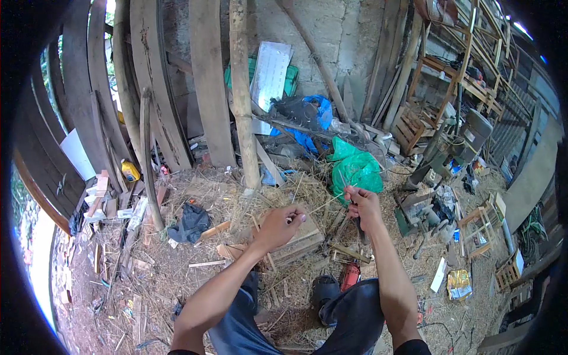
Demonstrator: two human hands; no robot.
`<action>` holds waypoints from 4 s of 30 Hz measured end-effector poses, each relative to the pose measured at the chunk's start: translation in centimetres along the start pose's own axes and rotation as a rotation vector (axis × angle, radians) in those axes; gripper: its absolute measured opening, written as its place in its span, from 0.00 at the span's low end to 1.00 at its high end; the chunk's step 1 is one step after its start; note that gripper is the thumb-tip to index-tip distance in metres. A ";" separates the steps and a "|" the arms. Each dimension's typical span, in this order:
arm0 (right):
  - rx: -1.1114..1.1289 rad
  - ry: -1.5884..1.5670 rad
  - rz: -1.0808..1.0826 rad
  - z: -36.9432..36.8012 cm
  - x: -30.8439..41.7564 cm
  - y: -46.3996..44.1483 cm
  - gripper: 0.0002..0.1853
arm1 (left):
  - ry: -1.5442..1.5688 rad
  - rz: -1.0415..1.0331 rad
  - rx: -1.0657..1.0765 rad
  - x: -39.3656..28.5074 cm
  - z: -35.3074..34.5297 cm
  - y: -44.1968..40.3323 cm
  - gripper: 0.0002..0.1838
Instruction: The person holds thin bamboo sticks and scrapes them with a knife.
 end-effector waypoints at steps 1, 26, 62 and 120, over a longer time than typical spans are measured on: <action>0.004 0.000 -0.001 0.0 0.0 -0.1 0.10 | 0.006 0.016 0.000 -0.2 -0.1 -0.1 0.12; 0.248 0.006 0.002 -5.4 -1.4 -0.1 0.10 | -0.053 -0.031 -0.093 1.0 1.3 -0.3 0.09; 0.250 -0.094 -0.016 -7.8 -2.0 1.0 0.10 | -0.061 0.006 -0.208 0.1 0.9 0.7 0.10; -0.238 0.505 0.509 -3.5 3.7 1.2 0.16 | -0.024 0.003 -0.197 1.0 3.0 0.3 0.09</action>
Point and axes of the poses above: each hand's wrist, its own y-axis away from the middle knuckle, its own z-axis out of the back of the hand, x = y × z, the point moved 10 cm from there along -y, towards the middle knuckle, and after that the axes turned 12 degrees about x, right-handed, at the moved point
